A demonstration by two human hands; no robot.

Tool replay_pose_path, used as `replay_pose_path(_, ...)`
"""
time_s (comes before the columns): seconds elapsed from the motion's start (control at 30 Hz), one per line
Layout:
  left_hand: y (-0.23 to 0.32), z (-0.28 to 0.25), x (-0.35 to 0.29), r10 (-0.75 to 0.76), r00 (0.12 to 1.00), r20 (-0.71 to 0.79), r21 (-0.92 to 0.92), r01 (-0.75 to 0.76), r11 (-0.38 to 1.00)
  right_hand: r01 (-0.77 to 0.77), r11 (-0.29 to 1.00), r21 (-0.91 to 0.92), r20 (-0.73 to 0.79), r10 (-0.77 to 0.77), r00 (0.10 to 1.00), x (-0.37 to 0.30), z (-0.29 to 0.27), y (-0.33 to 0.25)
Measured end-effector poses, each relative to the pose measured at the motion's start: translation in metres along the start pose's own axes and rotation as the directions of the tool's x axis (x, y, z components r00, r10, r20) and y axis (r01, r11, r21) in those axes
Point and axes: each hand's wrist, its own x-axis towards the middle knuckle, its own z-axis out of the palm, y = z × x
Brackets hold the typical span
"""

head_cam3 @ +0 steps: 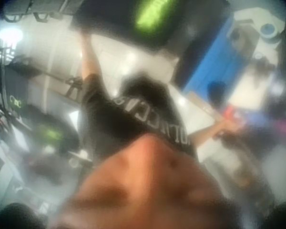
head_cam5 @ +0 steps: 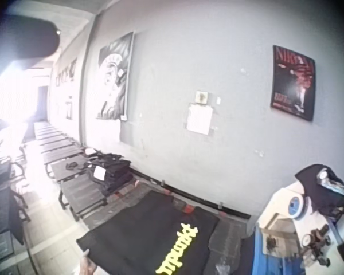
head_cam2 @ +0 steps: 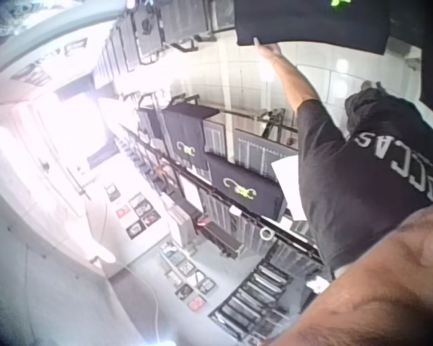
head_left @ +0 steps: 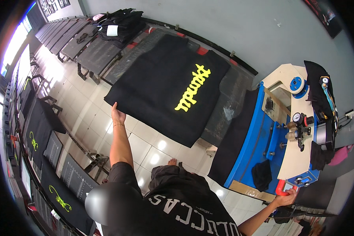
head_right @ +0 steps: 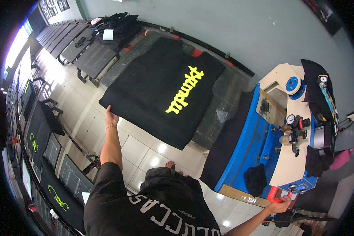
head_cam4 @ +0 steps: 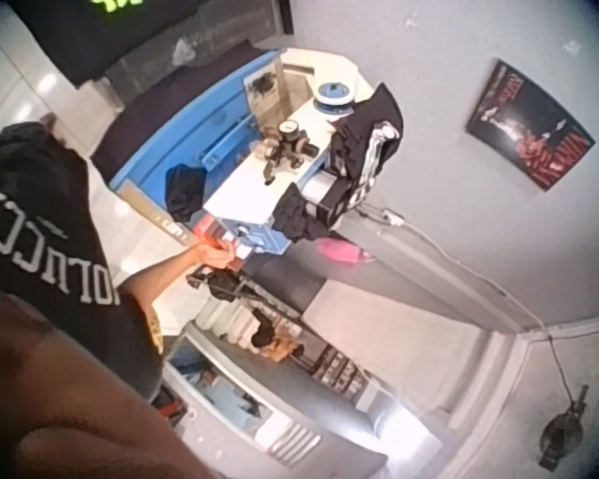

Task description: The person positions black garments on printing boards, places transfer paper onto the fabric, and applies heat using a press machine. They move between several boards in a row to repeat the process.

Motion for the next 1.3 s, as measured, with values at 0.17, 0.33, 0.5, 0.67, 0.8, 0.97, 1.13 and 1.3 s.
replay_pose_path(0.17,-0.018,-0.011,0.009,0.551,0.773,-0.314,0.945,0.196,0.263,0.236,0.951,-0.202,0.033,-0.234,0.972,0.001,0.02,0.004)
replay_pose_path(0.33,-0.122,0.171,-0.055,0.23,0.849,0.475,0.852,-0.379,-0.36,0.334,0.916,-0.223,0.058,-0.329,0.942,0.008,-0.011,0.002)
replay_pose_path(0.5,-0.163,0.136,-0.081,0.004,0.846,0.533,0.649,-0.406,-0.643,-0.162,0.987,0.012,0.016,0.162,0.987,0.003,0.003,-0.007)
replay_pose_path(0.67,-0.179,0.134,-0.125,-0.085,0.814,0.574,0.618,-0.499,-0.607,-0.178,0.984,0.014,-0.062,0.179,0.982,0.001,0.007,-0.017)
replay_pose_path(0.8,-0.196,0.143,-0.183,-0.171,0.749,0.64,0.578,-0.616,-0.535,-0.155,0.988,0.014,-0.086,0.156,0.984,-0.005,0.007,-0.011)
replay_pose_path(0.97,-0.232,0.166,-0.254,-0.579,0.47,0.666,0.351,-0.882,-0.313,-0.231,0.971,0.063,-0.083,0.236,0.968,-0.002,0.008,-0.019)
replay_pose_path(1.13,-0.264,0.19,-0.236,-0.57,0.394,0.721,0.293,-0.919,-0.265,-0.216,0.975,0.055,-0.086,0.22,0.972,-0.003,0.005,-0.015)
replay_pose_path(1.3,-0.303,0.218,-0.188,-0.567,0.487,0.664,0.339,-0.872,-0.353,-0.332,0.925,0.186,-0.131,0.358,0.924,-0.003,0.013,-0.024)
